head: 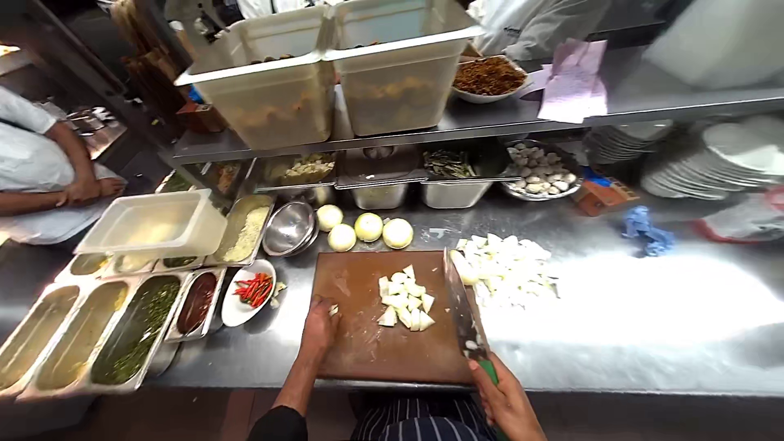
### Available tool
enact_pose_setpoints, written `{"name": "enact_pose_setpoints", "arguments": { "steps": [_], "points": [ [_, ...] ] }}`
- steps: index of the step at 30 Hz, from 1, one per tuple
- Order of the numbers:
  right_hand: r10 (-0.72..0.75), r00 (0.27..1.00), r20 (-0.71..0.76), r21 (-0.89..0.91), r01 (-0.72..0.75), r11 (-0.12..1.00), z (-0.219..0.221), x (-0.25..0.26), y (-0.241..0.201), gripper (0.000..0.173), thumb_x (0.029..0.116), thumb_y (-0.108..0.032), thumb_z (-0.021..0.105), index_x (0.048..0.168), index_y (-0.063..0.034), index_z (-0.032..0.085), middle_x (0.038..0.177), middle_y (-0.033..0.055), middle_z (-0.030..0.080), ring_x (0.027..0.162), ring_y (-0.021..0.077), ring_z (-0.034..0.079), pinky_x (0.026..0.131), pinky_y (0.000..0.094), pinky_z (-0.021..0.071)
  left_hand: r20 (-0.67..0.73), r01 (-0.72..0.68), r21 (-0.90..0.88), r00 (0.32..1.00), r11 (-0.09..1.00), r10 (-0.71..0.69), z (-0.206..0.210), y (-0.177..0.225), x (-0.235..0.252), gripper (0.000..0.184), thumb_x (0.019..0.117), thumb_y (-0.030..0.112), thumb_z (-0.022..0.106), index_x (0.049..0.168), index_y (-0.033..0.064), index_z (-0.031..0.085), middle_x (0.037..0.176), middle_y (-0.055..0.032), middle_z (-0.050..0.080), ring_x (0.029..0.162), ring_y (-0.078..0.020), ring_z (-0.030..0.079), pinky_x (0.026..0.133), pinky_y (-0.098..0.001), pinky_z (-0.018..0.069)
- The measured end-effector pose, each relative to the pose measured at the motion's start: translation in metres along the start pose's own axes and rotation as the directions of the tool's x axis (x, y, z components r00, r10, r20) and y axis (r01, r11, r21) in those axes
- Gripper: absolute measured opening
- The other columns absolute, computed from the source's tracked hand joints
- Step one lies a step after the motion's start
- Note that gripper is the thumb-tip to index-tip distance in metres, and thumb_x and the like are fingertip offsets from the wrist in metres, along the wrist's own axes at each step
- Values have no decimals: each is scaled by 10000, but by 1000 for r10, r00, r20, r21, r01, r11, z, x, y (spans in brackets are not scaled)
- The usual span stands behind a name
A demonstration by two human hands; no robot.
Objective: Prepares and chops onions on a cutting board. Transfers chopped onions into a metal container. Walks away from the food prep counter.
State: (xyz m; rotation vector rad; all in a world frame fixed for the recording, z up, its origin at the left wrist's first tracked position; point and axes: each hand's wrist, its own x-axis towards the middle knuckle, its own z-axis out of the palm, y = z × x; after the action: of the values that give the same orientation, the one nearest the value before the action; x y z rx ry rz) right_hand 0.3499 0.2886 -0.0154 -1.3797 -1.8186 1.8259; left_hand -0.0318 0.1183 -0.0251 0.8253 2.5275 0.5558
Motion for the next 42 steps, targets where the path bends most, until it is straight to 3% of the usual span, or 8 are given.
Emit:
{"name": "enact_pose_setpoints", "arguments": {
  "steps": [7,13,18,22,28,33,39,42],
  "points": [
    [107,956,-274,334,-10,942,-24,0,-11,234,1062,-290,533,1104,-60,529,575,58,488,395,191,492,372,364,493,34,-202,31,979,979,201,8,151,40,388,1011,264,598,1353,86,649,1418,-175,586,1300,-304,588,1114,-466,480],
    [194,926,-322,391,-56,919,-48,-12,6,210,1058,-252,537,1088,-45,512,572,43,482,405,175,500,390,354,504,349,-434,96,857,896,378,113,288,56,993,707,610,809,1572,362,390,1686,-185,202,1449,-424,391,1105,-555,459],
    [163,952,-261,253,-96,963,-67,-21,24,265,1026,-283,575,1120,-36,552,615,50,538,459,190,547,437,377,518,215,-406,-279,857,871,468,117,271,67,851,690,488,870,1387,114,556,1455,-119,531,1328,-231,543,1097,-409,498],
    [101,983,-153,144,-79,986,-74,-16,14,325,1004,-358,619,1116,-54,588,635,58,566,482,205,563,458,408,523,294,139,-934,823,331,486,64,214,14,969,744,255,888,1481,28,300,1338,-219,598,1160,-322,655,970,-488,573],
    [-272,957,106,-11,274,962,-40,10,-37,370,1045,-373,574,1184,-32,609,708,53,663,568,196,660,558,420,600,295,451,-816,863,-361,411,16,146,-58,855,761,574,822,1398,50,593,1433,-284,562,1186,-411,649,977,-504,558],
    [-413,866,282,-44,442,896,20,29,-99,405,1030,-470,575,1158,-98,670,750,38,637,593,164,604,558,401,543,386,398,-882,917,-253,98,-11,145,-77,869,986,729,136,1341,68,575,1143,-278,694,844,-368,711,668,-461,600],
    [-350,876,333,13,366,930,70,40,-116,399,1002,-502,587,1138,-132,649,695,26,611,505,172,576,475,376,529,384,420,-859,907,-292,175,-15,93,-88,669,991,554,518,1412,35,491,1268,-316,629,1026,-444,695,808,-530,612],
    [-214,904,371,-125,277,953,71,46,-102,398,1003,-495,574,1157,-132,623,695,48,600,519,199,586,499,408,542,208,194,-944,978,265,24,-17,63,-83,686,877,290,752,1431,18,453,1266,-223,637,1016,-331,698,803,-466,621]
  ]
}}
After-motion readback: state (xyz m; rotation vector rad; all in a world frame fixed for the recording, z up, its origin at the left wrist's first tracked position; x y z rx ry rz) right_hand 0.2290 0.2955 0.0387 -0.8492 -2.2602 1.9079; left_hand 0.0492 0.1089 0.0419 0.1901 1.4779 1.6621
